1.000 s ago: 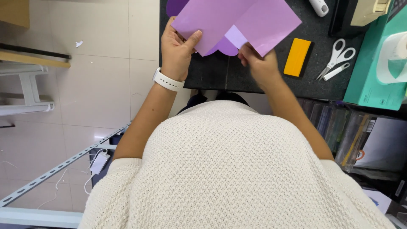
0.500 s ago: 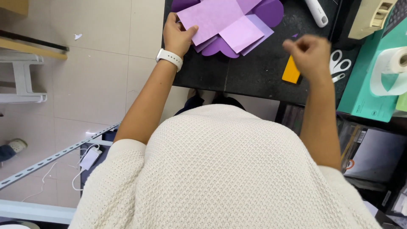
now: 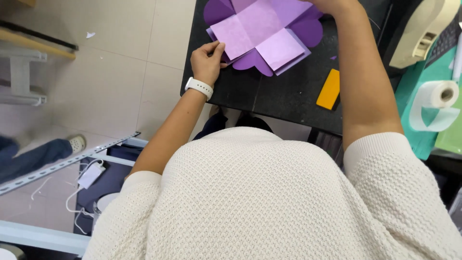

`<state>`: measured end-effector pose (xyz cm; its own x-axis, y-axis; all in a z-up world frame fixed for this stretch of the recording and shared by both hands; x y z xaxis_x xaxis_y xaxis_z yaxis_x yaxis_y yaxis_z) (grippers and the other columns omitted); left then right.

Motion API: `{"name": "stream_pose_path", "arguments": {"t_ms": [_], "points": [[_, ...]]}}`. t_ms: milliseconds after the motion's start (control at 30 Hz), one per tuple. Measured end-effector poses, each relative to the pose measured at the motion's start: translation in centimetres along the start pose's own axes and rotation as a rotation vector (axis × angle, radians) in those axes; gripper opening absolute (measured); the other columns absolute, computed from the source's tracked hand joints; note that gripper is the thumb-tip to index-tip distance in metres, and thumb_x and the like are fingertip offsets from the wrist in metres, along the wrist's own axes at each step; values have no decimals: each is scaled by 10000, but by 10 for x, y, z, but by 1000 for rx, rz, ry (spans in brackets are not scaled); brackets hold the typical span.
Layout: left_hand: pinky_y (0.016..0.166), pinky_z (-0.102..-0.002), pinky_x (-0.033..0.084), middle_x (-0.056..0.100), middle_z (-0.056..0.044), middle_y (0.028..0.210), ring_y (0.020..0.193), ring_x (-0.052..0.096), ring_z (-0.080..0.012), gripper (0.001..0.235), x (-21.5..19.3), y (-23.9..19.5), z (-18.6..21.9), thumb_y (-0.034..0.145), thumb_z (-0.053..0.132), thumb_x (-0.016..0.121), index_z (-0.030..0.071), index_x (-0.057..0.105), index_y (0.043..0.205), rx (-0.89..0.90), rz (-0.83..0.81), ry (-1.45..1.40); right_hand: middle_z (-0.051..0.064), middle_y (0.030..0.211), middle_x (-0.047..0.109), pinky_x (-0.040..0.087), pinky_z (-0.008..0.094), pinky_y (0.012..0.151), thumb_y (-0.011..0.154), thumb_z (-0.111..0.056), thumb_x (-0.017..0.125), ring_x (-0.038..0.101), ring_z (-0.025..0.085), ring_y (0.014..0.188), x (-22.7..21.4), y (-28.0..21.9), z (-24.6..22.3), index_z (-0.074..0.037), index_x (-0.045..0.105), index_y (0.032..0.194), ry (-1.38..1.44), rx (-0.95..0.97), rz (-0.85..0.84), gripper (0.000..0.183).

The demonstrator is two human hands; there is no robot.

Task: Assembling a purple paper explosion box and decorating it with paper roses and chocolate bars.

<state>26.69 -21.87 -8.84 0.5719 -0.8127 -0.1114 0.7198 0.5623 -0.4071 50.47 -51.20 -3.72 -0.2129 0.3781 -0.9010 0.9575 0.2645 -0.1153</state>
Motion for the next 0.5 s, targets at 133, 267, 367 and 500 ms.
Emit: {"name": "stream_pose_path", "arguments": {"t_ms": [133, 267, 367, 500], "points": [[530, -197, 641, 823, -72, 1043, 516, 736, -124, 342, -11, 11, 1, 822, 279, 790, 51, 799, 1076, 7, 51, 69, 47, 1107, 580, 505, 349, 736, 982, -375, 823, 600, 192, 949, 20, 13, -28, -132, 565, 1262, 24, 89, -107, 452], [601, -243, 687, 792, -26, 882, 755, 756, -125, 194, -25, 29, 4, 805, 223, 814, 97, 786, 949, 78, 85, 68, 40, 1188, 647, 577, 342, 814, 849, -339, 919, 665, 207, 1046, 39, 19, -28, -140, 612, 1254, 131, 91, -153, 547], [718, -257, 665, 759, 7, 830, 788, 730, -108, 151, -36, 42, 6, 788, 147, 827, 139, 753, 919, 112, 122, 110, 66, 1212, 717, 635, 349, 836, 750, -180, 974, 713, 239, 1080, 37, 9, -43, -113, 678, 1213, 251, -18, -122, 553], [771, -261, 645, 742, -6, 863, 823, 724, -124, 236, -43, 55, 9, 754, 76, 828, 158, 707, 939, 93, 126, 141, 11, 968, 757, 607, 305, 632, 680, -207, 1005, 714, 132, 827, 47, 7, -33, -127, 727, 1020, 243, 48, -146, 446]]}}
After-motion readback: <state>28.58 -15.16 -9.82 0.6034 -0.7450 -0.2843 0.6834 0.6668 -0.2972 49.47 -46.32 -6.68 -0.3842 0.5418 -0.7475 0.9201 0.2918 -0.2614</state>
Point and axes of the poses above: each hand's wrist, its own y-axis towards the middle knuckle, its own x-axis out of the palm, z = x × y, the point moved 3 cm from there along y, towards the middle knuckle
